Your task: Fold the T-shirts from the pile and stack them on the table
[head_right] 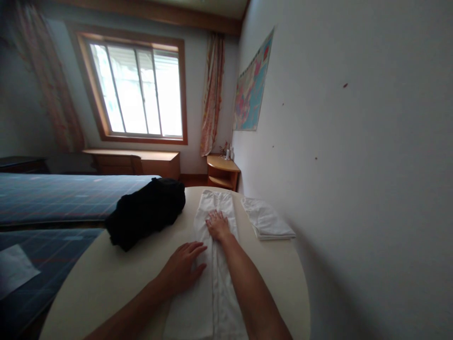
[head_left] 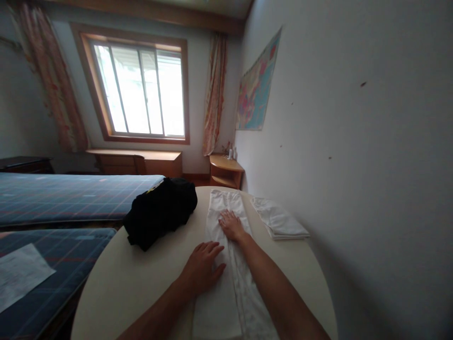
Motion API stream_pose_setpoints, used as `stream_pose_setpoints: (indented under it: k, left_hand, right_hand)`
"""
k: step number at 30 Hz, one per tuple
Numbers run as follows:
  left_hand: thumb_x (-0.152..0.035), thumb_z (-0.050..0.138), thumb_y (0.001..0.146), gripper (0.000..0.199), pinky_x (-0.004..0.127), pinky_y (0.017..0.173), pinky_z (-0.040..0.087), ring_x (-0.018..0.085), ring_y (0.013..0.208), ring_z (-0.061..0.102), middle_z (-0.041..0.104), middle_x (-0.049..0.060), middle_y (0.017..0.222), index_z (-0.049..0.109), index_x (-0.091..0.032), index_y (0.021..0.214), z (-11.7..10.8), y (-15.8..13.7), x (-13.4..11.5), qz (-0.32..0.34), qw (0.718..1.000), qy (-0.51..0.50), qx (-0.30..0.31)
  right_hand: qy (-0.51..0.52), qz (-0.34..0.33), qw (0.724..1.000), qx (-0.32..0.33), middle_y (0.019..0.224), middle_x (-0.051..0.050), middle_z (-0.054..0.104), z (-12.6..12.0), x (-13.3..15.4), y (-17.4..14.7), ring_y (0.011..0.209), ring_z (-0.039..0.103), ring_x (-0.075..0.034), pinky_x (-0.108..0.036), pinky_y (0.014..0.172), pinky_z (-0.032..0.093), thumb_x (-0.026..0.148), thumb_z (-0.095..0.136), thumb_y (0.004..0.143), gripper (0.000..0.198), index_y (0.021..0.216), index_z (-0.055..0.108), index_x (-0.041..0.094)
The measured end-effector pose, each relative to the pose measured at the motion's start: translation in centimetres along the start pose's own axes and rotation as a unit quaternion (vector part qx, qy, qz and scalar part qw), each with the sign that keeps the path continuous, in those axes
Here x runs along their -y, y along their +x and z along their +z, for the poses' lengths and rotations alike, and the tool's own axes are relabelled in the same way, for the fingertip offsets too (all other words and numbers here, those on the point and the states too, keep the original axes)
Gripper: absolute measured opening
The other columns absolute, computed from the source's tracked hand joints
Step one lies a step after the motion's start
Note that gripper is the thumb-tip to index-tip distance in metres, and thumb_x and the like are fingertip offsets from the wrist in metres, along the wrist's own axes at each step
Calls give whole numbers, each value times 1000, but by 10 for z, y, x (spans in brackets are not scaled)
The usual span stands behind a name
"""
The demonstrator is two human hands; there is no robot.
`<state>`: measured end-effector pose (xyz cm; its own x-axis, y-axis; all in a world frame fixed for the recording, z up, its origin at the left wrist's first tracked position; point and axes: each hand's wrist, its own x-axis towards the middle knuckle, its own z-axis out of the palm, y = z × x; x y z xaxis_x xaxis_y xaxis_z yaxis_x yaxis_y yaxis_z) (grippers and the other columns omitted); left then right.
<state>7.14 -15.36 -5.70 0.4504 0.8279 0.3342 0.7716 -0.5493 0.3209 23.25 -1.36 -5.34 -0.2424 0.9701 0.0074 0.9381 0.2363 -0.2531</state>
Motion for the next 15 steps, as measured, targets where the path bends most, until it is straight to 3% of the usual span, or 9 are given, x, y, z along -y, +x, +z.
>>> stream_pose_setpoints:
  k: [5,9,12,15]
  left_hand:
    - [-41,61,85,61,51,117,25,32,141,35,43,9,152,47,-27,143,0,-3,1,8,998,3,70]
    - [-46,60,85,70,53,118,21,33,145,27,34,10,156,38,-26,148,-2,-5,0,10,994,5,113]
    - [-47,58,86,67,53,118,20,33,145,26,34,11,157,41,-22,146,-2,-5,-2,3,993,8,121]
    - [-45,59,86,64,53,118,20,33,145,28,36,12,155,43,-20,143,0,-3,-3,-16,994,12,104]
  right_hand:
    - [-21,-27,999,-41,161,-14,19,3,7,-38,148,18,-30,-49,118,16,42,33,99,58,150,34,13]
    - [-19,2,1000,-6,160,-16,22,5,6,-86,146,23,-34,-53,115,22,50,31,98,64,152,31,15]
    - [-21,-1,999,37,161,-13,21,5,3,-113,147,17,-36,-57,114,19,53,28,99,62,153,28,23]
    - [-15,-6,999,48,163,-10,14,4,1,-120,149,7,-35,-58,116,12,54,26,99,63,155,25,26]
